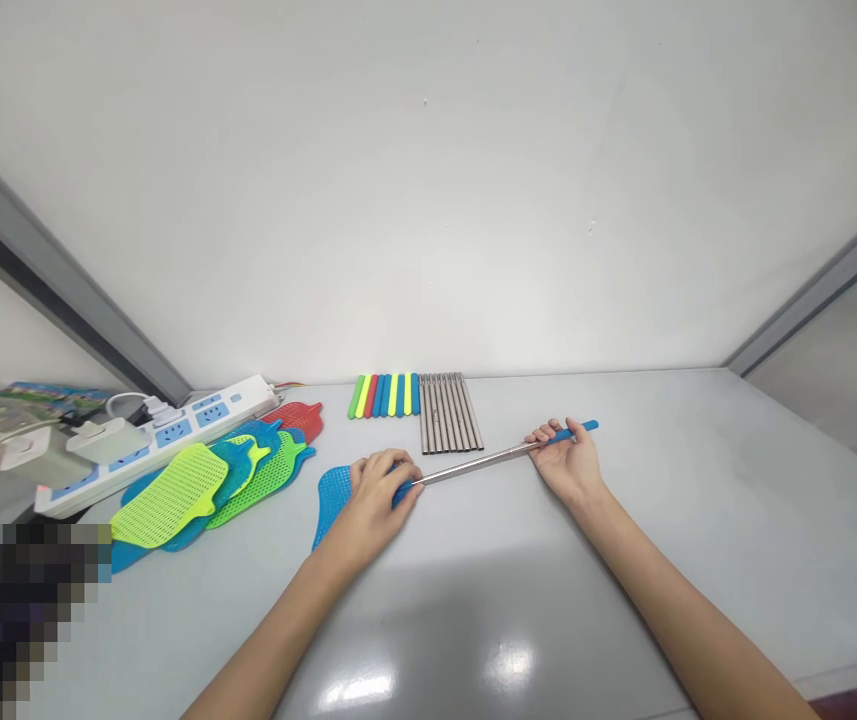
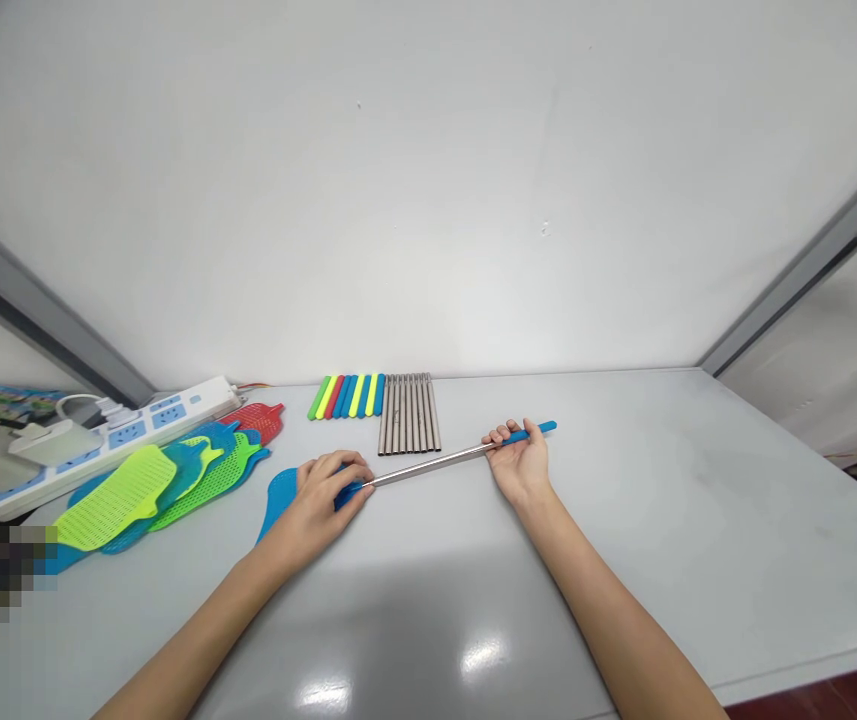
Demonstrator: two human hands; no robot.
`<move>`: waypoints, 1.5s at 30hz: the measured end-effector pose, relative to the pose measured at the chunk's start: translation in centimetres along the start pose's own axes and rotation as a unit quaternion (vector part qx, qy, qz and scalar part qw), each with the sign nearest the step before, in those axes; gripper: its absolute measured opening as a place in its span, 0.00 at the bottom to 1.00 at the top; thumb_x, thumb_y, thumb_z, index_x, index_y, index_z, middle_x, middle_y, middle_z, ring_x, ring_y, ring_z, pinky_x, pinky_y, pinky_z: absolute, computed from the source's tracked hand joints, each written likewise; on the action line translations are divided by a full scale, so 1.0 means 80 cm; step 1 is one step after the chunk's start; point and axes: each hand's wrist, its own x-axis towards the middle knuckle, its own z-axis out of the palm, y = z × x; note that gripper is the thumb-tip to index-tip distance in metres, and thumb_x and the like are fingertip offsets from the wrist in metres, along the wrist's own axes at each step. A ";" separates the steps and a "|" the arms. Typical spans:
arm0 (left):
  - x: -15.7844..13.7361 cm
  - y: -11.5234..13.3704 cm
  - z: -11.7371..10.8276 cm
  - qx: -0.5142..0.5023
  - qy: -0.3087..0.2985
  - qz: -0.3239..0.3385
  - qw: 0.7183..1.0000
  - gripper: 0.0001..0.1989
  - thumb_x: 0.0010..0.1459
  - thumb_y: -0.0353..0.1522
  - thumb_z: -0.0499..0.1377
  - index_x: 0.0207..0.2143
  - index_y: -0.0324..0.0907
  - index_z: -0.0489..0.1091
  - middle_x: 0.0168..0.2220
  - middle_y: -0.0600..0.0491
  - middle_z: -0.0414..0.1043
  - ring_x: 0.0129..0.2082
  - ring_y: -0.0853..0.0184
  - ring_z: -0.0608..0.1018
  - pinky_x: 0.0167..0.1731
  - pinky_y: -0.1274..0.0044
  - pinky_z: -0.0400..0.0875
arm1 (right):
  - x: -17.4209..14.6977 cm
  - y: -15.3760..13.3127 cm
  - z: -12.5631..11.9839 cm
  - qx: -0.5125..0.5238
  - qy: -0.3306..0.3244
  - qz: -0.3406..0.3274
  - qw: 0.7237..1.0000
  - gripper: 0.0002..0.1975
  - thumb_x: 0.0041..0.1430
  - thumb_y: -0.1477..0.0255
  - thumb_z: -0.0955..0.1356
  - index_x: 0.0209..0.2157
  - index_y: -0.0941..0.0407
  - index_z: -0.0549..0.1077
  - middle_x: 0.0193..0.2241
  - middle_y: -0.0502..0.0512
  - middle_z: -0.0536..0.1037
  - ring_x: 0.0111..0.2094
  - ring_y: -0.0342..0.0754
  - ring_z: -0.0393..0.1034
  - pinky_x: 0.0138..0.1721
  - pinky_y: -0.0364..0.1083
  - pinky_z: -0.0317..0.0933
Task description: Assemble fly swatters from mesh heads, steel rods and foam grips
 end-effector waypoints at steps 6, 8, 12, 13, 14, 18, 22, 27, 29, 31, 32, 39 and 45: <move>0.001 0.003 0.000 0.005 0.003 -0.007 1.000 0.07 0.56 0.31 0.47 0.33 0.45 0.63 0.39 0.54 0.62 0.42 0.66 0.64 0.42 0.69 0.51 | 0.001 -0.001 -0.001 0.012 0.001 0.005 1.000 0.09 0.52 0.70 0.57 0.21 0.56 0.56 0.16 0.45 0.55 0.18 0.40 0.54 0.24 0.44 0.58; 0.001 0.004 0.000 0.003 0.002 -0.008 1.000 0.07 0.55 0.31 0.47 0.33 0.45 0.63 0.39 0.54 0.62 0.42 0.66 0.64 0.42 0.70 0.51 | 0.001 -0.001 -0.001 0.015 0.002 0.008 1.000 0.08 0.52 0.70 0.57 0.21 0.56 0.56 0.16 0.45 0.55 0.18 0.40 0.54 0.24 0.44 0.58; 0.002 0.006 -0.001 -0.002 -0.003 -0.013 1.000 0.06 0.55 0.30 0.47 0.32 0.44 0.62 0.39 0.54 0.62 0.42 0.66 0.64 0.41 0.70 0.51 | 0.000 -0.001 0.000 0.018 0.007 0.009 1.000 0.08 0.51 0.70 0.57 0.21 0.56 0.56 0.16 0.46 0.55 0.17 0.40 0.54 0.23 0.44 0.58; 0.002 0.007 -0.001 -0.003 -0.004 -0.013 1.000 0.06 0.55 0.30 0.47 0.32 0.44 0.62 0.39 0.54 0.62 0.42 0.67 0.64 0.41 0.70 0.51 | 0.000 -0.001 0.001 0.018 0.009 0.009 1.000 0.08 0.51 0.70 0.57 0.21 0.56 0.56 0.16 0.46 0.55 0.17 0.40 0.54 0.23 0.44 0.58; 0.002 0.007 -0.001 -0.003 -0.004 -0.012 1.000 0.06 0.55 0.30 0.47 0.32 0.44 0.62 0.39 0.54 0.62 0.42 0.67 0.64 0.41 0.70 0.51 | 0.000 -0.001 0.001 0.017 0.011 0.010 1.000 0.08 0.51 0.70 0.57 0.21 0.56 0.56 0.16 0.46 0.55 0.17 0.40 0.54 0.23 0.44 0.58; 0.000 0.006 -0.001 -0.004 -0.001 -0.010 1.000 0.06 0.54 0.29 0.47 0.32 0.45 0.62 0.38 0.54 0.62 0.42 0.67 0.64 0.42 0.71 0.51 | 0.000 -0.001 0.001 0.013 0.014 0.012 1.000 0.08 0.52 0.70 0.57 0.21 0.56 0.56 0.16 0.46 0.56 0.18 0.40 0.54 0.24 0.44 0.59; 0.000 0.005 -0.001 -0.003 0.000 -0.011 1.000 0.06 0.54 0.29 0.47 0.32 0.45 0.62 0.39 0.54 0.61 0.42 0.67 0.64 0.42 0.71 0.51 | 0.000 -0.001 0.000 0.009 0.007 0.013 1.000 0.08 0.52 0.70 0.57 0.21 0.56 0.56 0.16 0.46 0.56 0.17 0.40 0.55 0.24 0.44 0.59; 0.001 0.006 -0.003 -0.006 -0.004 -0.006 1.000 0.06 0.54 0.29 0.47 0.33 0.45 0.61 0.39 0.55 0.61 0.42 0.68 0.64 0.42 0.72 0.51 | 0.000 -0.001 0.001 0.007 0.011 0.013 1.000 0.08 0.52 0.70 0.57 0.21 0.56 0.56 0.16 0.46 0.55 0.17 0.40 0.55 0.24 0.44 0.58; 0.001 0.007 -0.004 -0.009 -0.007 -0.005 1.000 0.06 0.54 0.29 0.47 0.33 0.45 0.61 0.38 0.55 0.61 0.42 0.68 0.64 0.43 0.71 0.51 | 0.000 -0.001 0.001 0.009 0.013 0.013 1.000 0.08 0.52 0.70 0.57 0.21 0.56 0.56 0.16 0.46 0.55 0.17 0.40 0.54 0.24 0.44 0.58; 0.001 0.007 -0.005 -0.011 -0.008 -0.005 1.000 0.06 0.54 0.28 0.47 0.33 0.45 0.61 0.38 0.55 0.61 0.42 0.68 0.64 0.43 0.72 0.51 | 0.000 -0.001 0.001 0.011 0.014 0.014 1.000 0.08 0.52 0.70 0.57 0.21 0.56 0.56 0.16 0.46 0.55 0.17 0.40 0.54 0.24 0.44 0.58; 0.001 0.007 -0.004 -0.012 -0.009 -0.006 1.000 0.06 0.54 0.28 0.47 0.33 0.45 0.61 0.38 0.55 0.61 0.42 0.68 0.64 0.43 0.72 0.52 | 0.000 -0.001 0.001 0.012 0.014 0.015 1.000 0.08 0.52 0.70 0.57 0.21 0.56 0.56 0.16 0.46 0.55 0.17 0.40 0.54 0.23 0.44 0.58; 0.001 0.006 -0.003 -0.016 -0.019 -0.005 1.000 0.06 0.55 0.29 0.47 0.33 0.46 0.61 0.38 0.55 0.61 0.42 0.67 0.64 0.42 0.71 0.52 | 0.000 -0.001 0.000 0.009 0.005 0.014 1.000 0.08 0.52 0.70 0.57 0.21 0.56 0.56 0.16 0.45 0.55 0.17 0.40 0.54 0.23 0.44 0.58; 0.000 0.005 -0.004 -0.021 -0.017 -0.004 1.000 0.07 0.54 0.29 0.47 0.34 0.46 0.62 0.38 0.55 0.61 0.43 0.67 0.63 0.43 0.71 0.53 | 0.000 -0.001 0.000 0.011 0.009 0.015 1.000 0.08 0.52 0.70 0.57 0.21 0.56 0.56 0.16 0.45 0.55 0.18 0.40 0.54 0.23 0.44 0.58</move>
